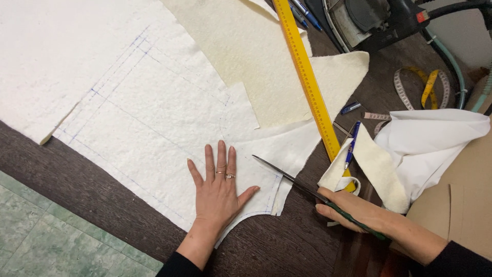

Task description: Cutting out a garment pattern from white fabric using tailor's shears

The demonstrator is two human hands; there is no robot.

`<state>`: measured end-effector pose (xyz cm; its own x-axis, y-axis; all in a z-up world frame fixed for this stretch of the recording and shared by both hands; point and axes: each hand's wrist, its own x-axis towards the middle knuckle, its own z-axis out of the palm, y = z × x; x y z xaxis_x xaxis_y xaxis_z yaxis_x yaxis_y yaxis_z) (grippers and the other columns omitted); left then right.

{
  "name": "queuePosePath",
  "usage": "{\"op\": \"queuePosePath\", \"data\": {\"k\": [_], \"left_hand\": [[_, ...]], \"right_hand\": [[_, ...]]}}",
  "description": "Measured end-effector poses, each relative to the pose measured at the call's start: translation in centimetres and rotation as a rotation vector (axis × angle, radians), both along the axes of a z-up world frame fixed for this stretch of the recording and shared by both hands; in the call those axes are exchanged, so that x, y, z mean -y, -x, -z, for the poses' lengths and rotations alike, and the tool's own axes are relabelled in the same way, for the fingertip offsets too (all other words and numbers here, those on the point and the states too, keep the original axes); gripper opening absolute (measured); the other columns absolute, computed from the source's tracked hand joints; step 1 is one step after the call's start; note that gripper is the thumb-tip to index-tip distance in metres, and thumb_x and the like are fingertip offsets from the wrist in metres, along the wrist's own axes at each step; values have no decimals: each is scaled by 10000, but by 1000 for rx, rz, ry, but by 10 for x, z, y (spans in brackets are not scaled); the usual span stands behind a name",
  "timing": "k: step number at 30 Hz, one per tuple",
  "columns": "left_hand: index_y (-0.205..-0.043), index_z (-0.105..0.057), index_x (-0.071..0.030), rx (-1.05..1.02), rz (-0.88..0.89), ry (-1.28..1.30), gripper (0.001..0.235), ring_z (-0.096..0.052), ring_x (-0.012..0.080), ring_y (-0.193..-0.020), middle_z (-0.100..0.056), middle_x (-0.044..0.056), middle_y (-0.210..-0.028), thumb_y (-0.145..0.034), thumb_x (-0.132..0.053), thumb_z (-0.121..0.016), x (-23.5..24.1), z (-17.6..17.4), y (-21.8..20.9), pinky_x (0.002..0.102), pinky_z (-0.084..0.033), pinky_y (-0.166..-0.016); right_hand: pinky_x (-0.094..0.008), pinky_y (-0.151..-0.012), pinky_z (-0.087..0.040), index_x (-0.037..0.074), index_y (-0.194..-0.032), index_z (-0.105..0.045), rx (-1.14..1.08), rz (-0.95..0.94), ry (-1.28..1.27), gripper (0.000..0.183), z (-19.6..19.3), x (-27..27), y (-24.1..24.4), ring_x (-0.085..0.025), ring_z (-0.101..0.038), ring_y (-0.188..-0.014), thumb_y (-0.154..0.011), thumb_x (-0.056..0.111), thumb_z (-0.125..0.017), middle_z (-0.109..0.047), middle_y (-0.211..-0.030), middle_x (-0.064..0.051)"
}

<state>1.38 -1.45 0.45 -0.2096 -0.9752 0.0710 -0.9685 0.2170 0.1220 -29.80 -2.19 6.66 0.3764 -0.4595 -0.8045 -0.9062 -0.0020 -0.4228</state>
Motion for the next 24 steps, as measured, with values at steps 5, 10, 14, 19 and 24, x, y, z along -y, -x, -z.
{"op": "queuePosePath", "data": {"k": [5,10,14,19,24], "left_hand": [[-1535,-107,-75,-30,2,0,1041,43,377,-1481,12,161,-1610,-813,-806,-275,0,-1,-1,681,31,-1111],[-1523,-151,-61,-15,-6,-2,1042,29,374,-1483,-10,161,-1611,-809,-812,-268,0,-2,-1,678,24,-1116],[-1516,-177,-15,-7,-7,16,1058,-13,383,-1482,-52,170,-1609,-817,-802,-284,0,-4,0,681,-4,-1118],[-1510,-199,-17,-8,-14,19,1072,-31,383,-1482,-70,167,-1608,-799,-809,-323,0,-1,1,688,-14,-1115],[-1516,-175,-20,-24,-14,21,1073,-22,379,-1483,-55,163,-1610,-804,-807,-330,0,-1,1,685,-17,-1116]], "right_hand": [[-263,-638,-448,179,-931,-497,115,-1,-37,263,-11,9,-11,-128,-545,-653,-982,416,-394,-574,-758,15],[-287,-661,-449,185,-949,-493,75,-4,-15,240,-14,18,-25,-158,-557,-667,-977,407,-407,-587,-737,-2],[-300,-655,-441,171,-932,-477,90,-4,-1,284,-9,20,-27,-178,-556,-642,-975,439,-392,-575,-708,-20],[-333,-643,-428,169,-976,-469,5,-28,13,312,-5,20,-36,-203,-574,-644,-971,469,-383,-570,-701,-43],[-341,-635,-389,167,-1004,-479,-77,7,26,334,-8,18,-41,-187,-518,-616,-970,481,-372,-513,-647,-34]]}}
